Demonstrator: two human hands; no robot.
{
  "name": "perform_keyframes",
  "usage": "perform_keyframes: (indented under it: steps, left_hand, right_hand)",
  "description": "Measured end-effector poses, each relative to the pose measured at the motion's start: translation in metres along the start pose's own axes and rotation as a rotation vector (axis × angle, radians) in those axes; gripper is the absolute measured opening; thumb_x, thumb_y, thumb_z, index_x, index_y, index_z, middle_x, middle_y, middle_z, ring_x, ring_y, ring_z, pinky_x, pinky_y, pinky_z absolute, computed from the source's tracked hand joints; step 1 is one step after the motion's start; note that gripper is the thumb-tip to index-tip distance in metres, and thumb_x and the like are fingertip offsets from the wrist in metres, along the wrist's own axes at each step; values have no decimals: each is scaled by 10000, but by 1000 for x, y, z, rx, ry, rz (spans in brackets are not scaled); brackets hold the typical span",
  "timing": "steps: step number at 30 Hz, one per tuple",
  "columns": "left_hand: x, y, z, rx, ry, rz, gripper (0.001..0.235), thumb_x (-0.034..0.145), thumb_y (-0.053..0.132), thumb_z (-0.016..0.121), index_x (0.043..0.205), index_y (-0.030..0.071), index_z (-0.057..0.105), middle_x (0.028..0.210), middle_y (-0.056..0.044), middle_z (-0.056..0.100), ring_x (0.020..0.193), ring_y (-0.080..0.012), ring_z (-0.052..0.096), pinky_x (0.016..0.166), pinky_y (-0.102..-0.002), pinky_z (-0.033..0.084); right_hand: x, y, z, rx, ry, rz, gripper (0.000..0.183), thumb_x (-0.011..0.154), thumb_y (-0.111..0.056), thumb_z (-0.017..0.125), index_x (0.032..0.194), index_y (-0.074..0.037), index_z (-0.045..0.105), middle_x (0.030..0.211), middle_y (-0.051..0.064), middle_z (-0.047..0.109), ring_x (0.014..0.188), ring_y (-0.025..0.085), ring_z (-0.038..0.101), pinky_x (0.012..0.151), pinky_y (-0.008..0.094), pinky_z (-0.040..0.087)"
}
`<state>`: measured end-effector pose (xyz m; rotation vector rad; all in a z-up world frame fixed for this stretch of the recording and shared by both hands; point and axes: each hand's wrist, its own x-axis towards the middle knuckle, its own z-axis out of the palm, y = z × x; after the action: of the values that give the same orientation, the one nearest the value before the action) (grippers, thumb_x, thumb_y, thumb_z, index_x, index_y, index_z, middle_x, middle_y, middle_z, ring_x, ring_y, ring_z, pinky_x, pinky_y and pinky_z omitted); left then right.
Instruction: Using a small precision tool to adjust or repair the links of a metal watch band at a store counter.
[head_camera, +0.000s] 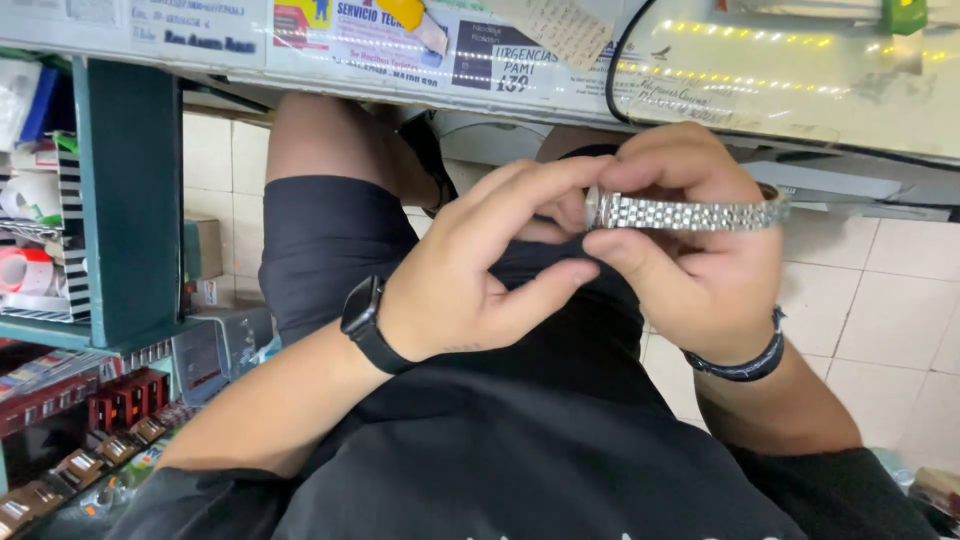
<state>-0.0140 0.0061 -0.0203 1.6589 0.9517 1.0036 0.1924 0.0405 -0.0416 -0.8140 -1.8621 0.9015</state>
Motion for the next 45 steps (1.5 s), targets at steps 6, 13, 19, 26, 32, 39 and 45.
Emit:
perform_keyframes:
  steps: [6,13,19,26,32,39,45]
  left_hand:
    - [8,-16,-3,311,214,107,331,1054,140,656,1355,38,562,1257,-140,643,1064,-244,708,989,-339,636]
    - [30,-41,-38,342,443,73,218,1023,119,578,1216,39,640,976,-67,679,842,-182,672,787,-305,582]
    - [38,-42,-64,91,399,-39,147,1053,170,493,1047,77,606,741,19,483,665,-103,450,638,-292,392]
    - [38,-44,-81,91,270,-59,191,1044,200,517,1030,60,647,685,7,500,632,-122,448,624,-302,385]
    - [34,-34,-96,-31,165,-87,235,1031,189,506,817,104,549,596,33,400,566,-102,380,573,-300,325]
    - [33,-29,-109,-459,-103,-286,276,1026,277,469,1111,69,630,727,-37,625,627,-120,699,526,-227,669]
    - [45,-27,-110,-853,-263,-308,346,1038,285,495,1316,82,540,679,-81,560,533,-179,576,528,-279,580]
  right_hand:
    - [13,-7,17,444,-14,327,309,1041,-211,618,1274,-23,540,1181,85,595,1065,177,623,993,292,549]
    - [36,-19,30,502,-95,394,453,1035,-172,542,1405,84,486,1326,248,637,1164,348,711,924,384,656]
    - [46,-16,26,1072,13,379,227,987,-60,546,1203,-124,574,982,43,506,811,168,493,764,292,406]
    - [68,-47,30,1266,-4,390,216,859,-44,468,1033,-165,426,885,-31,373,734,125,355,688,271,301]
    - [63,-50,42,531,176,256,167,923,-49,487,943,-172,376,760,-3,332,622,135,350,586,277,331]
    - [59,-58,57,-365,198,92,170,933,168,572,1008,74,453,894,234,509,785,304,574,737,350,511]
    - [80,-64,61,-569,22,78,57,998,62,669,1036,100,648,977,237,659,837,305,623,801,377,511]
